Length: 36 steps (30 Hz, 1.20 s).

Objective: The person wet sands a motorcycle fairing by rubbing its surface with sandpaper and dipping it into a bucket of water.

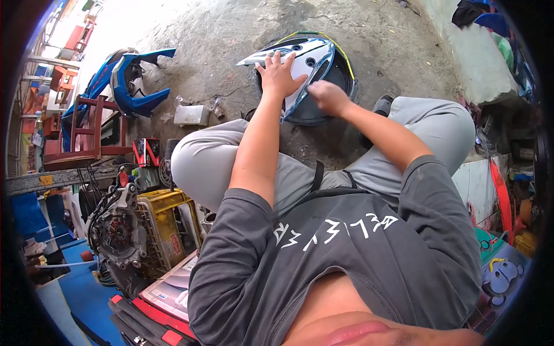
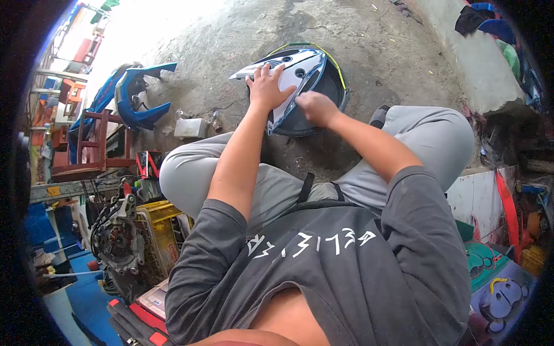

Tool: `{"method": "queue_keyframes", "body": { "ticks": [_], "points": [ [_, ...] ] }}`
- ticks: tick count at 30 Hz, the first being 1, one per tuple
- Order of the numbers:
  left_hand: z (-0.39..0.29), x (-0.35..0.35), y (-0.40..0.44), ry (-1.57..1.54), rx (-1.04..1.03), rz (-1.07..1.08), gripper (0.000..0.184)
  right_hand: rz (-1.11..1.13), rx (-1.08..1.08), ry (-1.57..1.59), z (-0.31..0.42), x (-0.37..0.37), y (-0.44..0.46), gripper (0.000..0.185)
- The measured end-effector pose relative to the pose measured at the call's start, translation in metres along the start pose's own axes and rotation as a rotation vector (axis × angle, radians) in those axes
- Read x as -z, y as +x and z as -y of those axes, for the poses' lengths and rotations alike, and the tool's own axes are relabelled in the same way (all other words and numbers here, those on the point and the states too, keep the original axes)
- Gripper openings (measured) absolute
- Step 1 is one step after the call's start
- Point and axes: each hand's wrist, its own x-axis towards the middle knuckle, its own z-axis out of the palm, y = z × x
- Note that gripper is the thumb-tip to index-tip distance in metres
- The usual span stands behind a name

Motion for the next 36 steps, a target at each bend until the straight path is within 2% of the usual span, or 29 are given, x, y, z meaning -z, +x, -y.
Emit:
{"method": "queue_keyframes", "body": {
  "ticks": [1, 4, 7, 8, 12, 15, 18, 22, 25, 27, 30, 33, 35, 36],
  "points": [
    [0.001, -0.002, -0.001, -0.005, -0.002, -0.018, 0.086, 0.055, 0.014, -0.032, 0.009, 0.005, 0.001, 0.009],
    [0.002, 0.0, 0.001, -0.007, 0.001, -0.019, 0.086, 0.025, 0.01, -0.091, -0.016, 0.018, 0.005, 0.008],
    [0.0, 0.001, 0.0, -0.016, -0.007, -0.015, 0.087, -0.104, -0.264, -0.067, -0.036, 0.035, 0.009, 0.012],
    [-0.001, 0.002, 0.0, -0.014, -0.006, -0.012, 0.087, -0.064, -0.325, -0.083, -0.039, 0.039, 0.012, 0.019],
    [-0.001, 0.002, -0.001, -0.012, 0.006, -0.002, 0.088, -0.053, -0.183, -0.034, -0.019, 0.019, 0.012, 0.018],
    [0.0, 0.0, -0.002, -0.007, 0.0, -0.006, 0.087, 0.086, -0.137, -0.009, 0.004, 0.018, 0.01, 0.017],
    [0.0, 0.0, 0.0, 0.006, 0.004, -0.004, 0.087, 0.086, -0.092, -0.088, -0.013, 0.029, 0.006, 0.02],
    [-0.002, 0.002, -0.001, 0.004, 0.007, -0.002, 0.088, -0.02, -0.402, -0.001, -0.039, 0.043, 0.015, 0.027],
    [-0.002, 0.003, 0.0, 0.015, 0.009, 0.008, 0.09, -0.042, -0.531, -0.026, -0.034, 0.035, 0.022, 0.027],
    [-0.001, 0.001, 0.0, -0.001, 0.002, -0.011, 0.088, -0.095, -0.529, 0.004, -0.02, 0.021, 0.018, 0.023],
    [0.001, -0.002, 0.0, -0.002, -0.004, -0.019, 0.087, -0.112, -0.324, 0.092, 0.001, 0.004, 0.006, 0.019],
    [0.0, -0.003, 0.001, 0.005, -0.006, -0.018, 0.087, -0.053, -0.221, 0.102, -0.009, 0.008, 0.003, 0.019],
    [0.001, -0.003, 0.0, 0.011, 0.001, -0.01, 0.088, -0.114, -0.227, 0.107, -0.042, 0.014, 0.005, 0.024],
    [0.001, -0.003, 0.0, 0.013, 0.005, -0.002, 0.089, -0.134, -0.337, 0.122, -0.047, 0.019, 0.005, 0.024]
  ]
}}
